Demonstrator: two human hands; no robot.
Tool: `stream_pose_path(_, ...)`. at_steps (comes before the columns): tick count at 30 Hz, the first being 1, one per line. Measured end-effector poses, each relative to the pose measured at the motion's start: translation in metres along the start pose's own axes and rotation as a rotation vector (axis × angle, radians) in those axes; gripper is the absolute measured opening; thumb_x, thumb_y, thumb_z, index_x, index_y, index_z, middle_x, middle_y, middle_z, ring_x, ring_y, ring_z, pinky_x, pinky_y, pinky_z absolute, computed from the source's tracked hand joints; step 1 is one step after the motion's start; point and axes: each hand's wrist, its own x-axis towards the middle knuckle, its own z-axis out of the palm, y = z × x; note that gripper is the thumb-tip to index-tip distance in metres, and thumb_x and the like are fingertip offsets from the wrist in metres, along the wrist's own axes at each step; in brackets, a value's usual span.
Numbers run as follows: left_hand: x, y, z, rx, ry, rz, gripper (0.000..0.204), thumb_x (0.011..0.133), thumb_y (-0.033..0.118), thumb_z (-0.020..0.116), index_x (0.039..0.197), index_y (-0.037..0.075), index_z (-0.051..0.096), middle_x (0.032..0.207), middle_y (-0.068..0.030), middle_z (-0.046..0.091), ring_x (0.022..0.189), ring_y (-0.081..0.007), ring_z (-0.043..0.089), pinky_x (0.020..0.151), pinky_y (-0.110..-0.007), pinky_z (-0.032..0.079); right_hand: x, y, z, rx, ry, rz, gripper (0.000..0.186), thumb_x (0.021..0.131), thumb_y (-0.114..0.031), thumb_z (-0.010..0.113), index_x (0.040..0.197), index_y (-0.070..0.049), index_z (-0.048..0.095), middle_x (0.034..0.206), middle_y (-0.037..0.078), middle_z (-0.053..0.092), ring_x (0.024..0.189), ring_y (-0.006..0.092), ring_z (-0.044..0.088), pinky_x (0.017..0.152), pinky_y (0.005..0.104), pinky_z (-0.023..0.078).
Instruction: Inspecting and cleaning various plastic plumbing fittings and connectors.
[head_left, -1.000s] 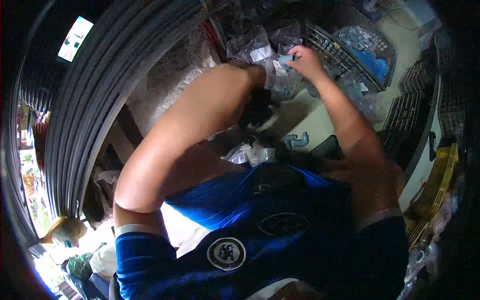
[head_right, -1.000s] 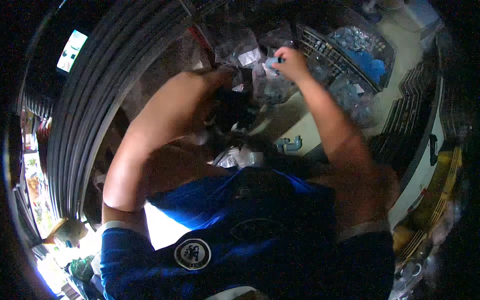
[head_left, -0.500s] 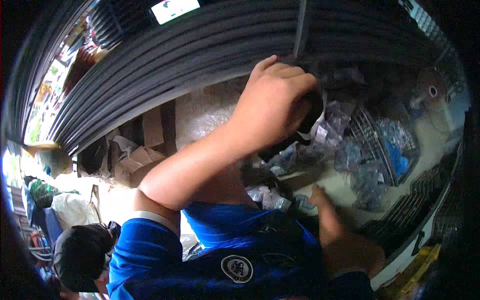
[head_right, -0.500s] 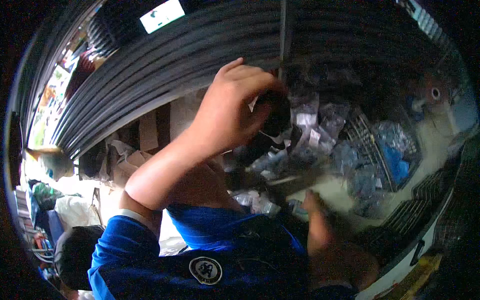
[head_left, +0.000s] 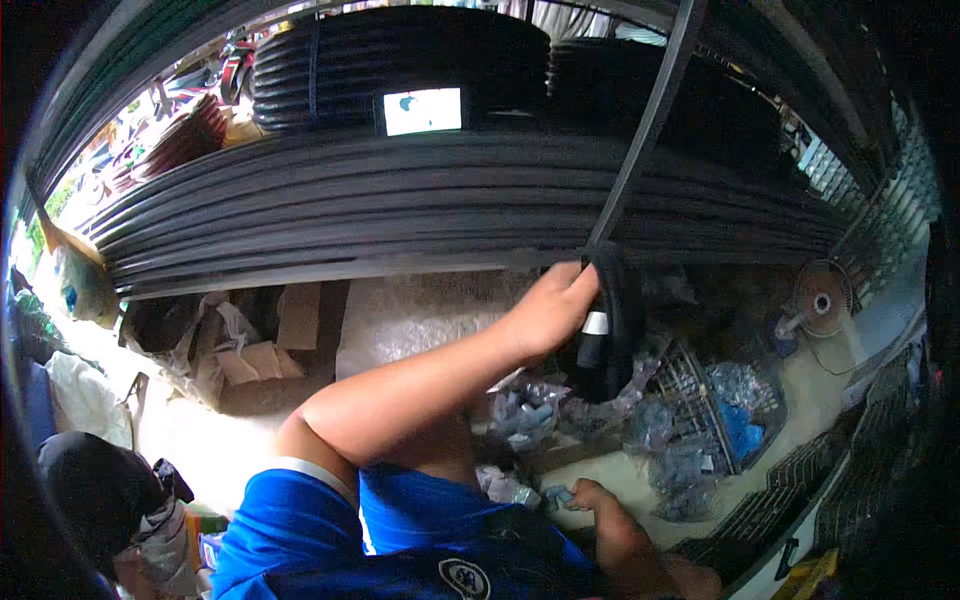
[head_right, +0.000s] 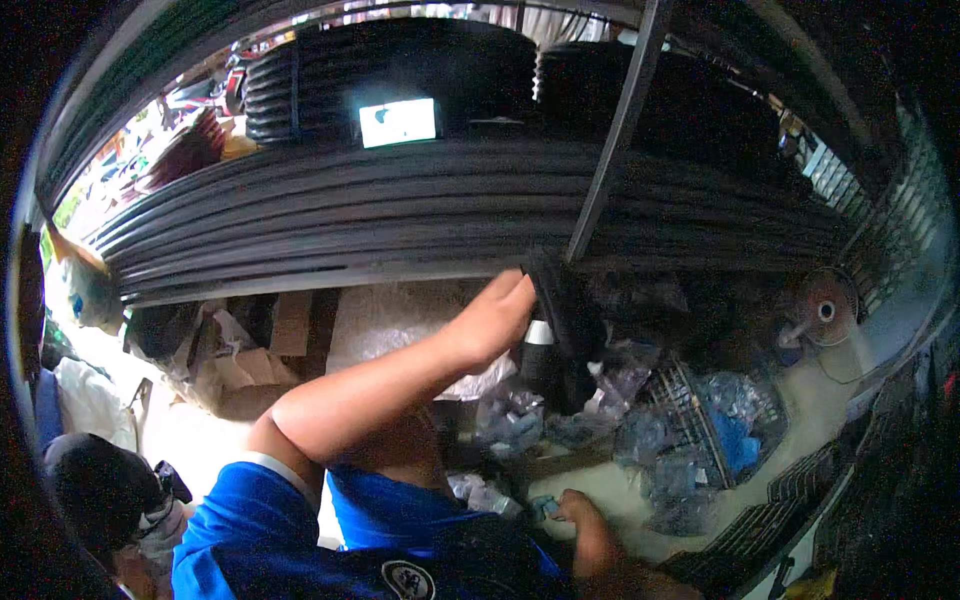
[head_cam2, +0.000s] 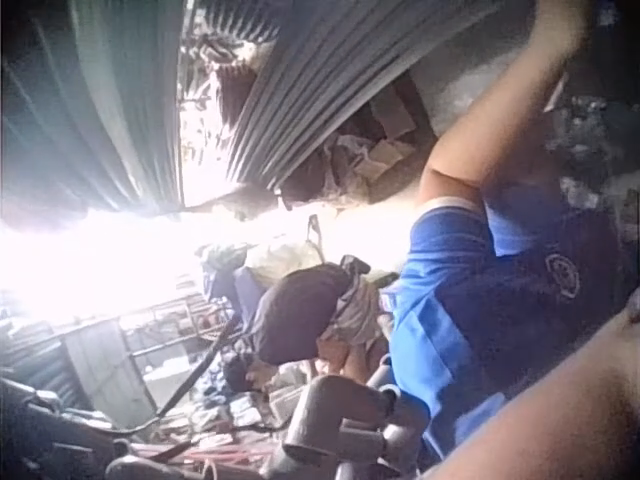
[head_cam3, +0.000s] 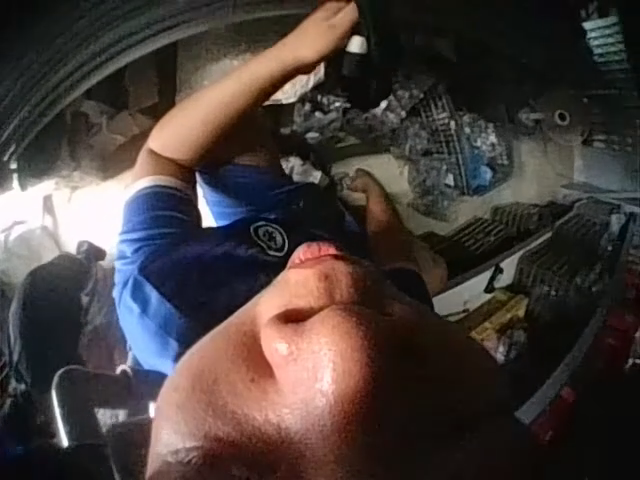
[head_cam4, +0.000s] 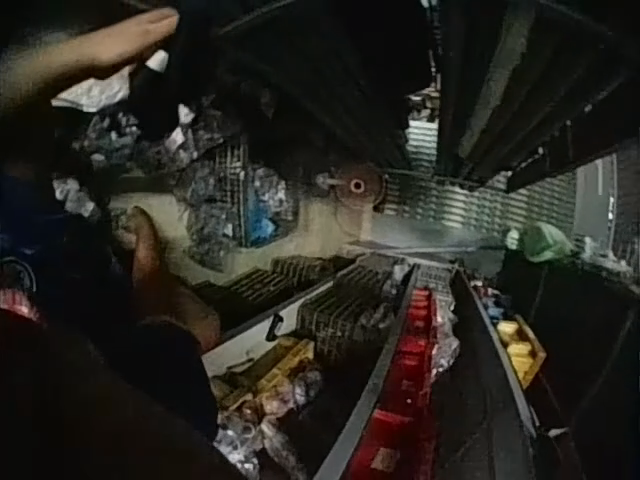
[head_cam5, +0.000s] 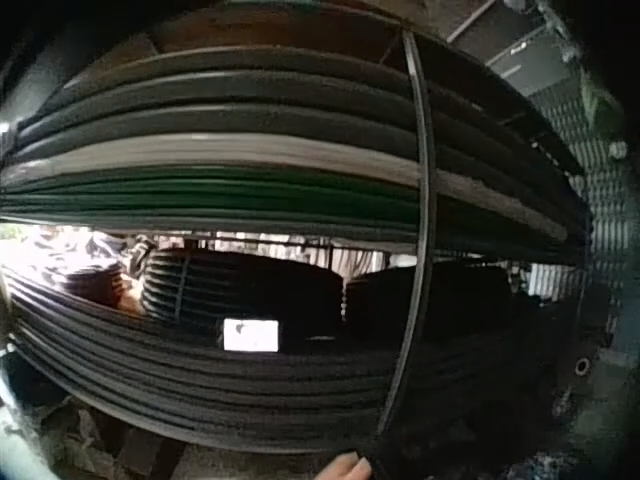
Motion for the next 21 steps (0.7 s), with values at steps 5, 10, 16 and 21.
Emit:
stream_pose_path(5, 0.015, -0.019, 0.031, -0.512, -0.108, -0.55, 0.088, 0.097, 0.079, 0.021, 0.125, 0.007, 0.064, 0.113, -0.0201, 0.068, 0.109, -0.0316, 0.064, 0.099, -0.046, 0.049, -0.115, -0.055, -0.122, 0.483, -0.248, -0.153, 0.035, 0.083, -0.025, 0.084, 0.107, -0.006, 0.067, 0.089, 0.005, 0.066, 0.082, 0.014, 0.065, 0.068, 0.034, 0.054)
stream_pose_path(10, 0.026, -0.053, 0.052, -0.486, -0.138, -0.485, 0.085, 0.098, 0.078, 0.019, 0.117, 0.009, 0.066, 0.111, -0.0123, 0.07, 0.102, -0.0263, 0.065, 0.094, -0.044, 0.05, -0.269, -0.089, -0.2, 0.362, 0.258, -0.694, 0.043, 0.081, -0.005, 0.083, 0.116, -0.003, 0.059, 0.105, 0.009, 0.069, 0.096, 0.0145, 0.065, 0.08, 0.0303, 0.054)
stream_pose_path(16, 0.04, -0.094, 0.085, -0.178, -0.008, -0.28, 0.084, 0.098, 0.078, 0.02, 0.134, 0.011, 0.056, 0.12, -0.0117, 0.067, 0.11, -0.0246, 0.062, 0.098, -0.042, 0.048, -0.365, -0.115, -0.193, 1.161, 0.753, -0.901, 0.042, 0.081, 0.001, 0.079, 0.115, -0.002, 0.054, 0.113, 0.012, 0.066, 0.1, 0.0215, 0.067, 0.081, 0.0337, 0.06)
stream_pose_path(21, 0.028, -0.086, 0.117, -0.346, -0.192, -0.271, 0.082, 0.1, 0.072, 0.025, 0.147, 0.009, 0.046, 0.137, -0.0138, 0.057, 0.125, -0.0309, 0.055, 0.106, -0.043, 0.044, -0.361, -0.133, -0.179, 1.313, 1.097, -1.04, 0.049, 0.095, -0.009, 0.067, 0.139, 0.003, 0.048, 0.127, 0.013, 0.055, 0.106, 0.0213, 0.061, 0.091, 0.0344, 0.055)
